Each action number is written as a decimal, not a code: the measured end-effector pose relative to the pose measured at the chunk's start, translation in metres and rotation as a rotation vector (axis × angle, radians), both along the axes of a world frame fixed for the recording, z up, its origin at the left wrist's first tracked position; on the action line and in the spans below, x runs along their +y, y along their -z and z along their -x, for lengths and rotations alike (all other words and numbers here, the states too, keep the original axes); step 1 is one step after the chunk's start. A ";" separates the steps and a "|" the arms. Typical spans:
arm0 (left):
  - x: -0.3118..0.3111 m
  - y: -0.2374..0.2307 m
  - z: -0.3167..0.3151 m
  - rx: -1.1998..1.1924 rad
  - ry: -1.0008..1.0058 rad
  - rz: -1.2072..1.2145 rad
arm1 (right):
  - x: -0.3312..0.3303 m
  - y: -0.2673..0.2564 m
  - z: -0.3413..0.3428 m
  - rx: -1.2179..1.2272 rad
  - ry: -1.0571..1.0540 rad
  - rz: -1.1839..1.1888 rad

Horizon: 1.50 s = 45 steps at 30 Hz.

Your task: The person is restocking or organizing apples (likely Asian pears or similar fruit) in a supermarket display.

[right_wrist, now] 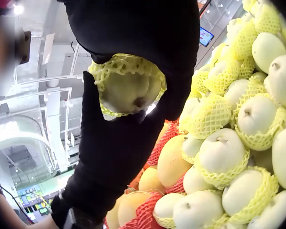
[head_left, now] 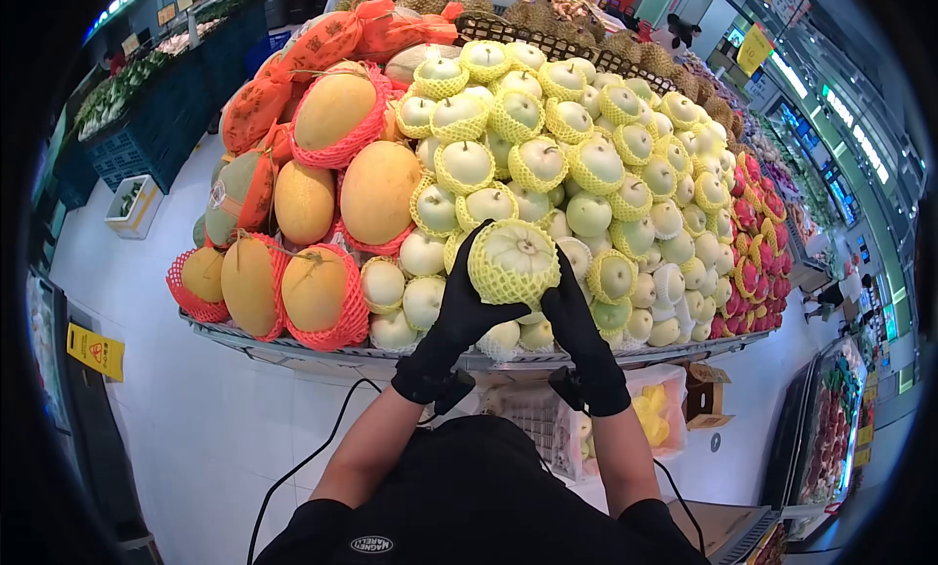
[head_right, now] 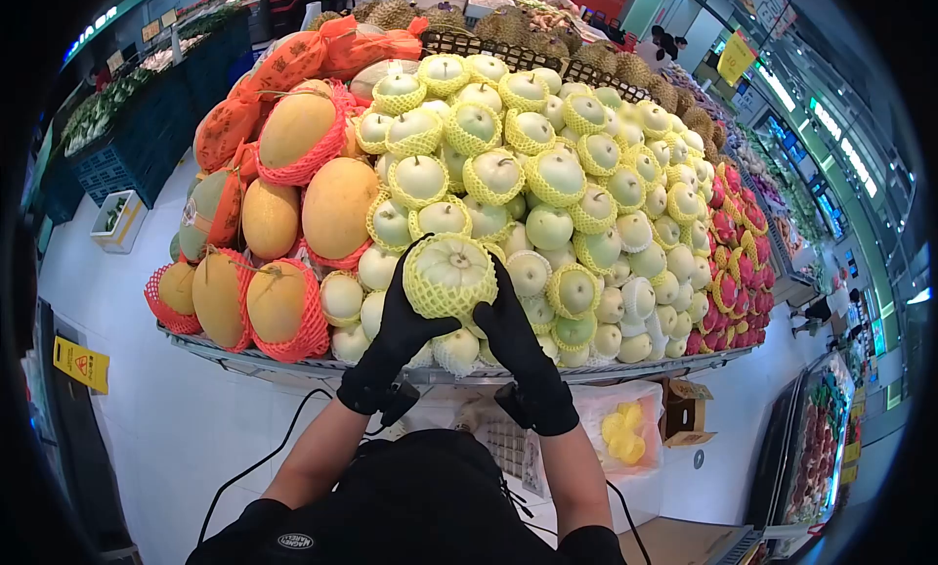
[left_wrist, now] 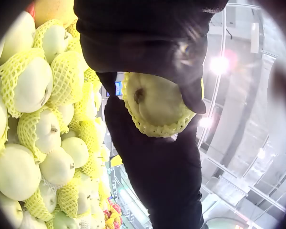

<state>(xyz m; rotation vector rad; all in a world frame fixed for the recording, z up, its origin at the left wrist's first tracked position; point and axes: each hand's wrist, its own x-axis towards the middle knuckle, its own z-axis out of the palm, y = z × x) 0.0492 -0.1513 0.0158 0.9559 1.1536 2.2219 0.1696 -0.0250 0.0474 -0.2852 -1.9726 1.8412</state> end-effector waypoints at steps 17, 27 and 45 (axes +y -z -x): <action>0.007 -0.001 -0.011 0.089 0.007 0.200 | 0.008 -0.024 0.000 -0.042 0.083 -0.115; 0.076 0.021 -0.051 0.408 -0.248 0.304 | 0.059 -0.019 -0.023 -0.022 -0.003 0.285; 0.195 0.020 -0.078 0.237 -0.086 0.040 | 0.174 -0.043 -0.069 -0.333 0.032 -0.158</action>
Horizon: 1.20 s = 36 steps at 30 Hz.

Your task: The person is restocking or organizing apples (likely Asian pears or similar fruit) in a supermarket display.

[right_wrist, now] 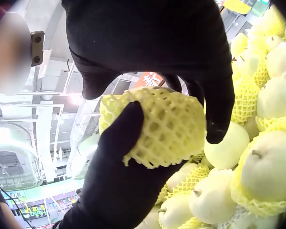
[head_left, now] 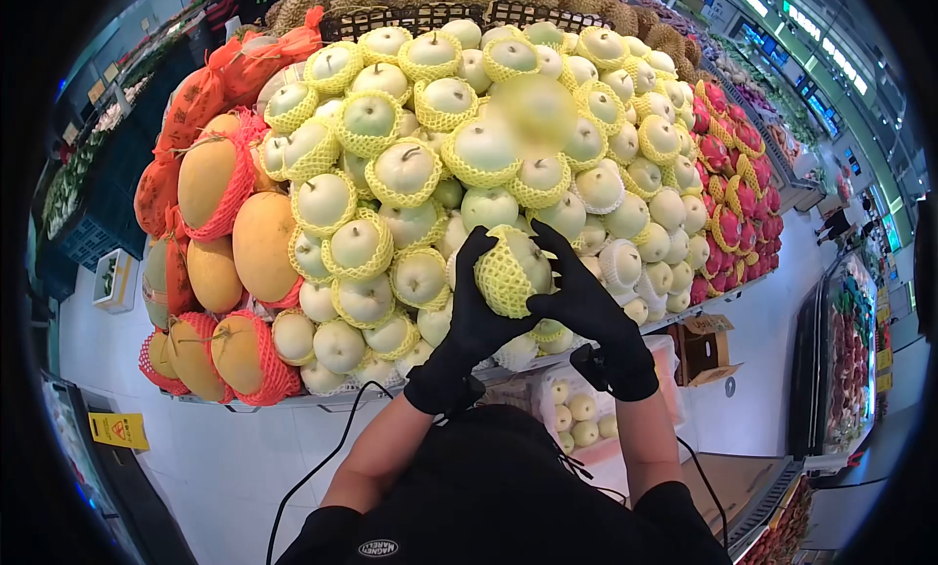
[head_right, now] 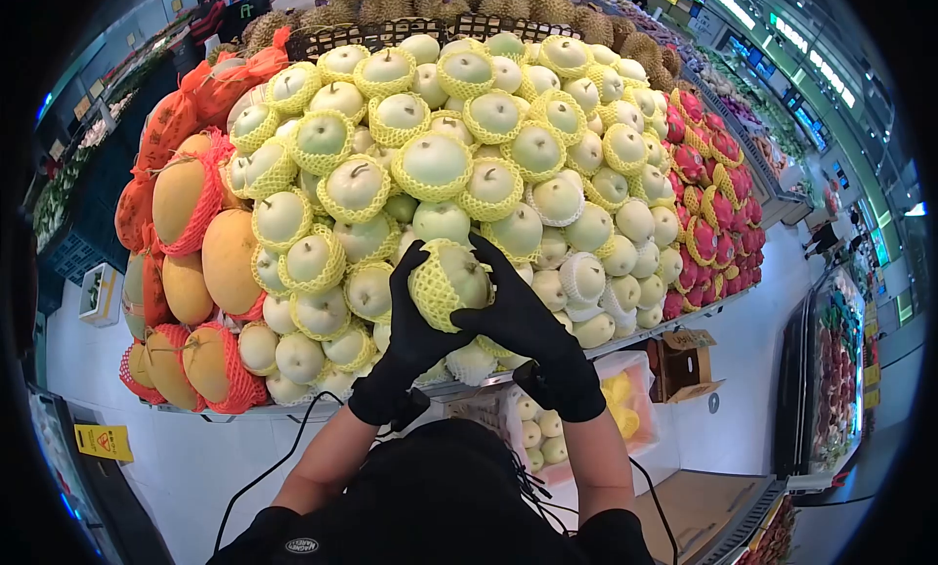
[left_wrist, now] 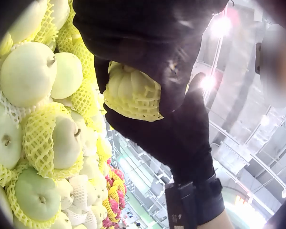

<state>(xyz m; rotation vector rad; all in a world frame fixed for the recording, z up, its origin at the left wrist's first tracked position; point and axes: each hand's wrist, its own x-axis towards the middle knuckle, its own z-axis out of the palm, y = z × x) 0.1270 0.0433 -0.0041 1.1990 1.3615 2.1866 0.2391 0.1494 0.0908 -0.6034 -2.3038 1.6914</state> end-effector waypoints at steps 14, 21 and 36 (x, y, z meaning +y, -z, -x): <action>0.028 -0.006 -0.014 0.166 0.087 0.177 | 0.048 0.004 0.003 -0.020 0.098 -0.300; -0.023 0.004 0.028 0.293 -0.409 0.247 | 0.059 -0.009 0.017 0.030 0.116 -0.653; -0.107 0.028 0.125 0.423 -0.792 0.378 | -0.020 0.004 0.101 0.081 -0.213 -0.930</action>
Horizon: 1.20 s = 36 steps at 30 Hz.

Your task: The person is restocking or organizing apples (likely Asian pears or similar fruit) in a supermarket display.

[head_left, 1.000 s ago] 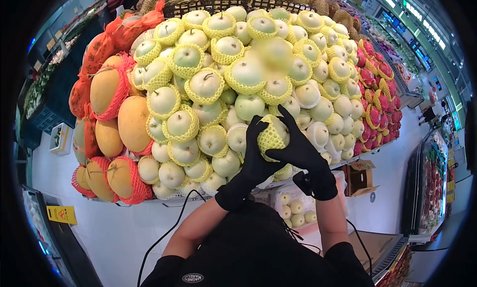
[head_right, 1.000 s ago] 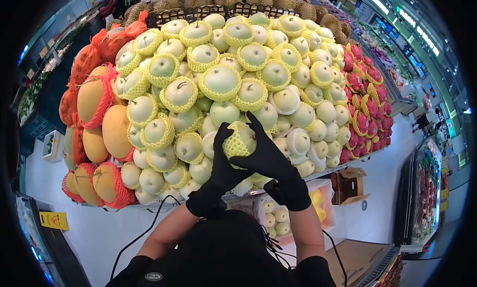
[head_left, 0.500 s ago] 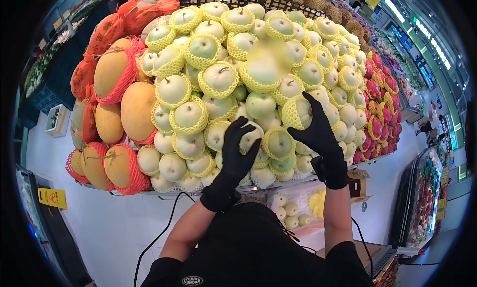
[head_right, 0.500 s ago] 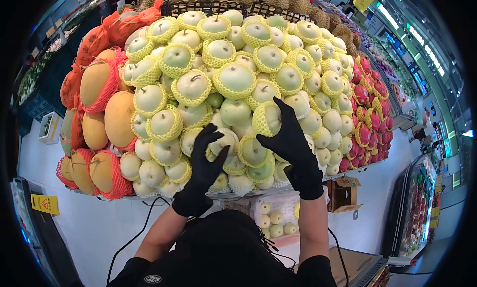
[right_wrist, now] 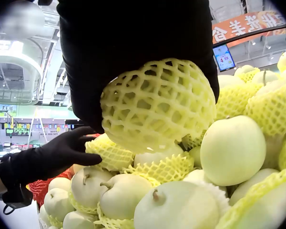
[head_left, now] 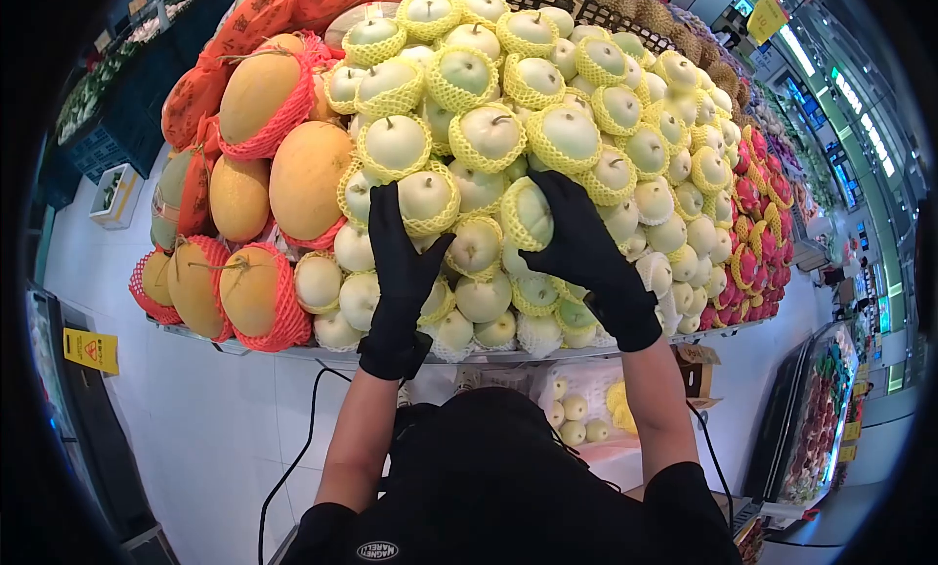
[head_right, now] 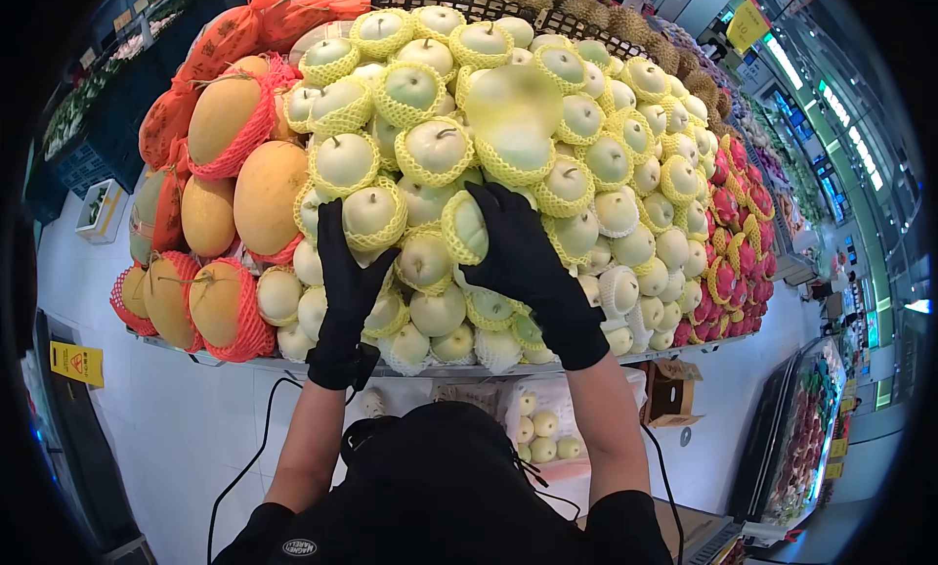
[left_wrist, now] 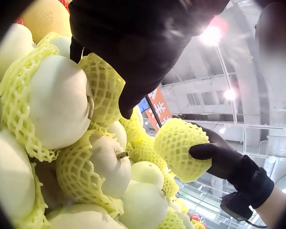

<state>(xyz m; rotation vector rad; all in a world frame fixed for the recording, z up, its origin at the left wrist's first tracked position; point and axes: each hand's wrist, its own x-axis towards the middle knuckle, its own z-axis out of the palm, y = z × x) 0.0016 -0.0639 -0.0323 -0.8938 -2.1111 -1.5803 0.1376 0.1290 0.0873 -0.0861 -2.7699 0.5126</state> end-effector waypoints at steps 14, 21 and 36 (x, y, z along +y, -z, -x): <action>-0.009 -0.014 0.005 0.116 -0.061 0.098 | -0.001 0.041 0.025 -0.036 0.125 -0.236; 0.023 -0.014 -0.054 0.165 0.210 0.189 | 0.002 0.051 0.007 0.045 0.128 -0.145; 0.057 -0.011 -0.045 -0.375 0.373 0.085 | 0.015 0.065 -0.025 0.107 0.119 0.579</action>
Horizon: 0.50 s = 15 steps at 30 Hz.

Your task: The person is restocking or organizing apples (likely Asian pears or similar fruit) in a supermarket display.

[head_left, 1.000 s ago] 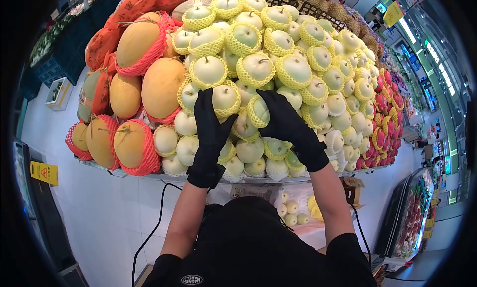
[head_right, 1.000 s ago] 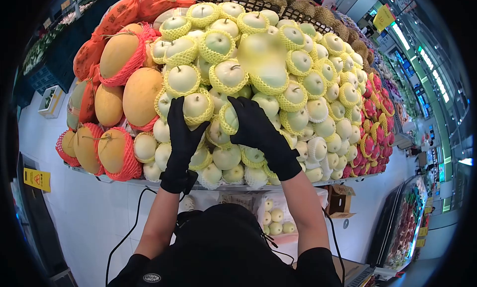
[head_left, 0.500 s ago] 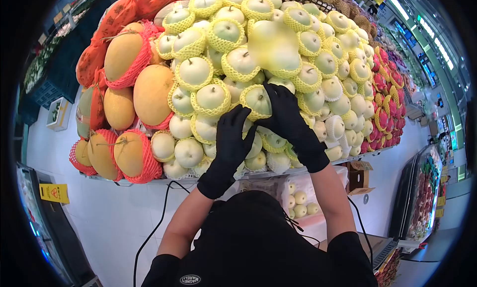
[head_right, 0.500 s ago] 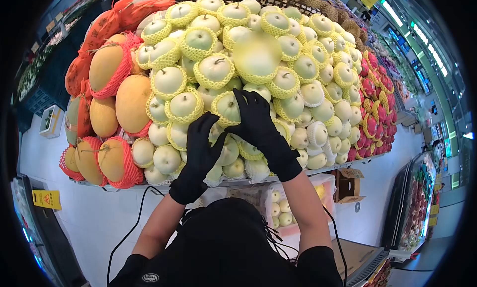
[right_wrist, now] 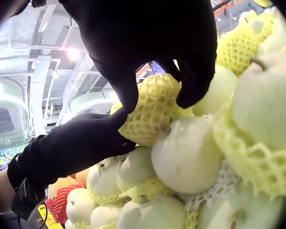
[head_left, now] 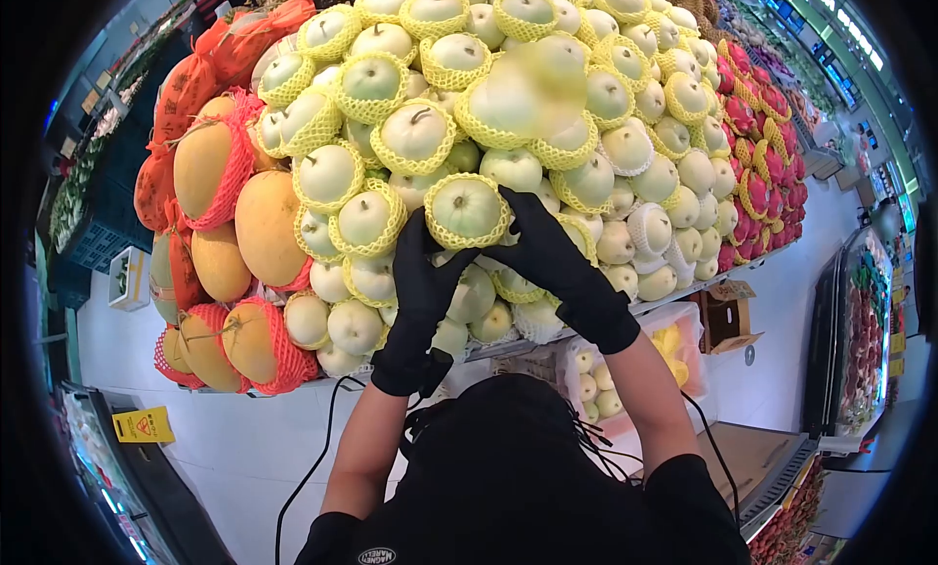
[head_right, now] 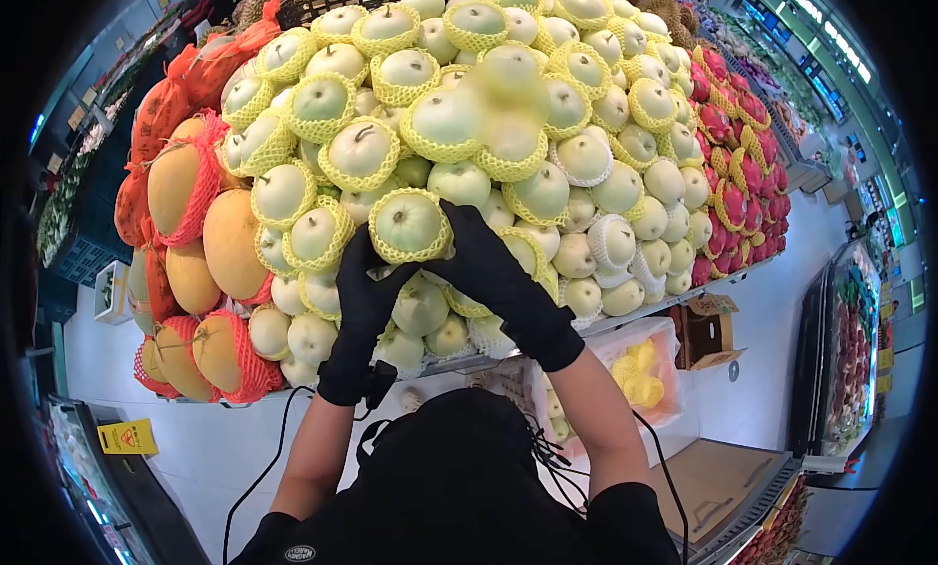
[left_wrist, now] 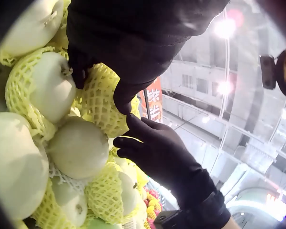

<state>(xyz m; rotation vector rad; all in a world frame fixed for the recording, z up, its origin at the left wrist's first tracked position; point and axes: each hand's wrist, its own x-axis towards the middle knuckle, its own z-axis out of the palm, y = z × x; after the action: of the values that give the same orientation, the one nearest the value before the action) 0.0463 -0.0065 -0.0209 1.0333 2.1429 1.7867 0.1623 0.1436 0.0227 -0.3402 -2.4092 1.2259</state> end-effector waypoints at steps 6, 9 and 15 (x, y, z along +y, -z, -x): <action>0.011 0.002 0.004 0.071 -0.055 -0.125 | 0.008 0.004 0.003 -0.041 0.057 0.154; 0.011 0.004 0.006 0.147 -0.054 -0.066 | 0.008 0.015 0.005 0.041 0.055 0.057; 0.003 0.009 0.003 0.219 -0.073 0.007 | 0.004 0.019 -0.003 0.014 0.067 -0.062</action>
<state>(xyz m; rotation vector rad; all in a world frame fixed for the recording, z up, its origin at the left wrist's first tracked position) 0.0428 -0.0037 -0.0295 1.2160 2.3393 1.7686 0.1658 0.1472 0.0033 -0.3892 -2.3979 1.1191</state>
